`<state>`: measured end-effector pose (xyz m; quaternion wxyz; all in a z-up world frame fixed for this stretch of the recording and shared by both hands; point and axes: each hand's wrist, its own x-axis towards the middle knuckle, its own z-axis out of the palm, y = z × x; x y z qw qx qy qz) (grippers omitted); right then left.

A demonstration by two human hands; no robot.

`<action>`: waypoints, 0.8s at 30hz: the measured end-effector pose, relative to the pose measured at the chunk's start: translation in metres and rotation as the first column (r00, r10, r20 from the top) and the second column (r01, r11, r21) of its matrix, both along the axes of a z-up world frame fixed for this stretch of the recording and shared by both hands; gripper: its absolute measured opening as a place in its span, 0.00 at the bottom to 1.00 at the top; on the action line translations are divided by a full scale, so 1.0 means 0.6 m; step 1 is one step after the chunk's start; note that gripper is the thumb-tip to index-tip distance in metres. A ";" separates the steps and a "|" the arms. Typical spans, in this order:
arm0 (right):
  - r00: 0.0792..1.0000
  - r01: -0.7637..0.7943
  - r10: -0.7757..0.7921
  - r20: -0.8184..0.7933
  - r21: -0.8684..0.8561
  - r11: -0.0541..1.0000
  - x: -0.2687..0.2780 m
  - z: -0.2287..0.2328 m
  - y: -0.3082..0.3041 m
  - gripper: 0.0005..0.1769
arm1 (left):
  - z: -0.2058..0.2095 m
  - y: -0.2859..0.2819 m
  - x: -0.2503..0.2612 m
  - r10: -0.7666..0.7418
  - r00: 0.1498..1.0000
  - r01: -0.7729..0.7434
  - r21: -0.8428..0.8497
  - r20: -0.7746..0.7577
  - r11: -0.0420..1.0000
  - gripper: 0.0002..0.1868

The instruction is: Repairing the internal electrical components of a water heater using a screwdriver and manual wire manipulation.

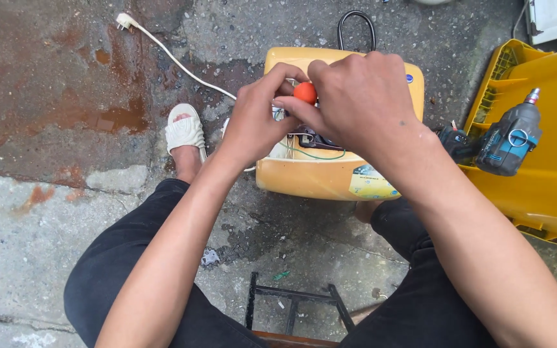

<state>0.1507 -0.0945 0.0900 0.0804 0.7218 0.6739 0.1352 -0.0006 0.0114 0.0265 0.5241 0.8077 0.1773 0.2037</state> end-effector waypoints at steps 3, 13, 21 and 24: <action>0.988 0.034 -0.045 -0.149 -0.076 0.997 -0.006 0.030 0.002 0.43 | 0.001 0.002 -0.007 0.004 1.000 -0.005 -0.066 -0.021 0.998 0.22; 0.946 -0.107 0.060 -0.317 -0.133 0.985 -0.032 0.026 0.011 0.17 | 0.002 -0.008 -0.017 -0.018 0.997 0.014 -0.052 -0.079 0.999 0.32; 0.974 0.122 -0.161 -0.160 -0.229 0.966 -0.028 0.024 0.008 0.41 | -0.019 -0.018 -0.008 0.010 0.998 -0.013 -0.037 -0.065 0.999 0.27; 0.783 -0.271 0.169 -0.598 -0.085 0.959 -0.019 0.029 0.011 0.19 | -0.019 -0.014 -0.003 -0.015 0.997 0.015 -0.001 -0.081 1.000 0.23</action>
